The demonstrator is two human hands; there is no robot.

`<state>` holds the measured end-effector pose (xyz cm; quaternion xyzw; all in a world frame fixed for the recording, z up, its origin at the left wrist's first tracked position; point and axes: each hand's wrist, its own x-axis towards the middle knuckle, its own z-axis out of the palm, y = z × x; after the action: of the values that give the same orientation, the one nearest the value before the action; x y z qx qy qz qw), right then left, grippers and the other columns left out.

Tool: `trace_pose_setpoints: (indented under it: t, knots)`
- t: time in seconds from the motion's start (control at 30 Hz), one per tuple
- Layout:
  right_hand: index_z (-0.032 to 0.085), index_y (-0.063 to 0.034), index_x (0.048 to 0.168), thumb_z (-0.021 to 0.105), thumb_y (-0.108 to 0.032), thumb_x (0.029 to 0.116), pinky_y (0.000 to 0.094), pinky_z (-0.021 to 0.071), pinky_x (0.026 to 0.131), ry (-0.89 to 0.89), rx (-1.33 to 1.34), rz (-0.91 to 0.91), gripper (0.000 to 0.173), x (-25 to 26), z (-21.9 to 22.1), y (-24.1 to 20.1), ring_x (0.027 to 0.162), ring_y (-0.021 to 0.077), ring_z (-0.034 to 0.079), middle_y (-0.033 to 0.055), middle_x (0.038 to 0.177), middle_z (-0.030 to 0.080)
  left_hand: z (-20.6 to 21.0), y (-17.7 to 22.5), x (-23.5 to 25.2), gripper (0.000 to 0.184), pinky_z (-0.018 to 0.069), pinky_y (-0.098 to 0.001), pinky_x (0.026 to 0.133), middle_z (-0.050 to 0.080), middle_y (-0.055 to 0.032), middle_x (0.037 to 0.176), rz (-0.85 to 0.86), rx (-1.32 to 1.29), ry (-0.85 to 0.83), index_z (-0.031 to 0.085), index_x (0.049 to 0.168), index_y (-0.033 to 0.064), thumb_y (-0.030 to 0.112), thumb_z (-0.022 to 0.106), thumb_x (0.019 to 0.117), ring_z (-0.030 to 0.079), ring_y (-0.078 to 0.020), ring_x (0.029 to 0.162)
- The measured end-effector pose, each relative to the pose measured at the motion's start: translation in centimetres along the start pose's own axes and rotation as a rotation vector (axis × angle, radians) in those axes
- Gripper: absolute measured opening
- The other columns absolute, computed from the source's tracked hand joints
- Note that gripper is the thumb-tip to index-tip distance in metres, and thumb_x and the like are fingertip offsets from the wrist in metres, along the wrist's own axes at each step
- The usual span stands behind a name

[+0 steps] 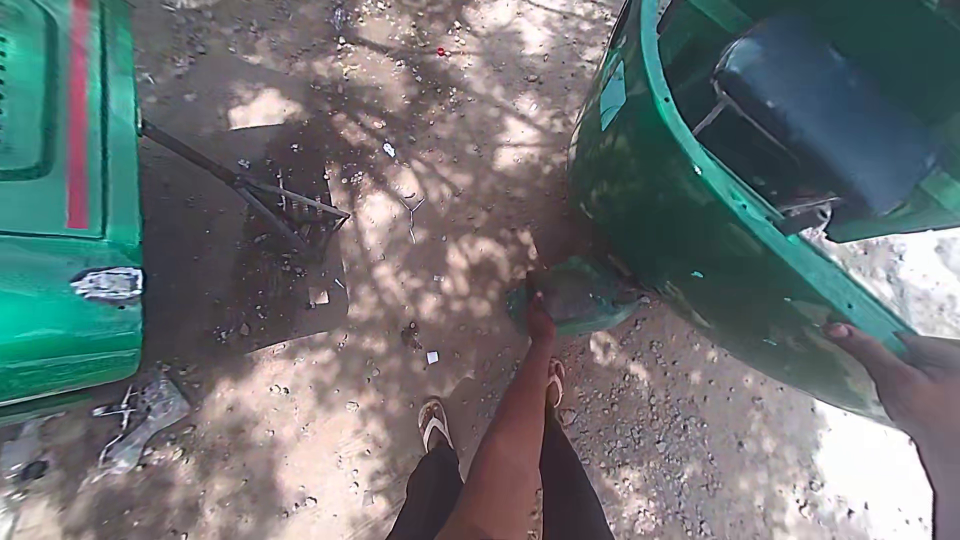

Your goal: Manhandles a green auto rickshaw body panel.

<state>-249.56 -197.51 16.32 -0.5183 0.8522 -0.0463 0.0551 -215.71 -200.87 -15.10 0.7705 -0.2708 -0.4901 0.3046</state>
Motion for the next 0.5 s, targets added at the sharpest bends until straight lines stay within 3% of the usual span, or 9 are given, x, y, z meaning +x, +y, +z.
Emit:
trace_pose_setpoints:
  t: [0.1,0.2,0.27,0.33,0.4,0.5]
  knots:
    - [0.069,-0.0010,0.092,0.047,-0.094,0.0738,0.0744,0.0427,0.076,0.054,-0.046,-0.034,0.098,-4.5,0.2,-3.2,0.090,0.0501,0.064,0.0291,0.088,0.066,-3.2,0.8,4.3,0.056,0.0497,-0.0537,0.105,0.071,-0.0232,0.118,0.034,0.030,0.029,0.070,0.119,-0.0019,0.040,0.033,0.1126,0.066,-0.0353,0.116]
    - [0.067,-0.0010,0.089,0.055,-0.088,0.0775,0.0657,0.0430,0.068,0.022,-0.007,-0.040,0.089,-9.0,0.4,-7.3,0.076,0.0398,0.060,0.0215,0.077,0.062,-7.0,0.7,8.2,0.052,0.0525,-0.0547,0.095,0.072,-0.0206,0.105,0.046,-0.141,0.134,0.071,0.106,-0.0006,0.042,0.042,0.1103,0.068,-0.0332,0.104]
    - [0.069,-0.0013,0.090,0.055,-0.088,0.0772,0.0664,0.0436,0.070,0.004,0.005,-0.017,0.089,-11.5,0.6,-10.5,0.078,0.0403,0.061,0.0213,0.078,0.063,-10.1,0.7,11.0,0.053,0.0521,-0.0565,0.096,0.072,-0.0195,0.104,0.103,-0.127,0.172,0.072,0.104,0.0006,0.043,0.042,0.1101,0.068,-0.0331,0.104]
    - [0.065,-0.0043,0.081,0.052,-0.091,0.0769,0.0623,0.0414,0.062,0.042,-0.014,-0.031,0.087,-13.6,1.6,-14.3,0.069,0.0368,0.060,0.0168,0.069,0.059,-13.1,0.4,13.7,0.056,0.0523,-0.0589,0.094,0.072,-0.0197,0.102,0.181,-0.026,0.210,0.071,0.103,0.0008,0.045,0.037,0.1107,0.069,-0.0345,0.103]
    - [0.064,-0.0041,0.080,0.050,-0.090,0.0784,0.0621,0.0409,0.060,0.050,-0.036,-0.044,0.087,-15.6,2.5,-18.7,0.066,0.0372,0.060,0.0168,0.066,0.058,-17.0,-0.1,15.9,0.057,0.0501,-0.0593,0.098,0.072,-0.0212,0.107,0.176,-0.004,0.194,0.071,0.106,-0.0010,0.044,0.037,0.1109,0.068,-0.0356,0.107]
    - [0.065,-0.0007,0.083,0.052,-0.081,0.0860,0.0613,0.0420,0.062,0.018,-0.063,-0.106,0.082,-17.5,3.2,-25.8,0.069,0.0380,0.060,0.0188,0.070,0.060,-23.1,1.4,20.7,0.059,0.0508,-0.0600,0.094,0.071,-0.0225,0.103,0.113,-0.038,0.156,0.070,0.105,-0.0020,0.048,0.039,0.1097,0.068,-0.0363,0.103]
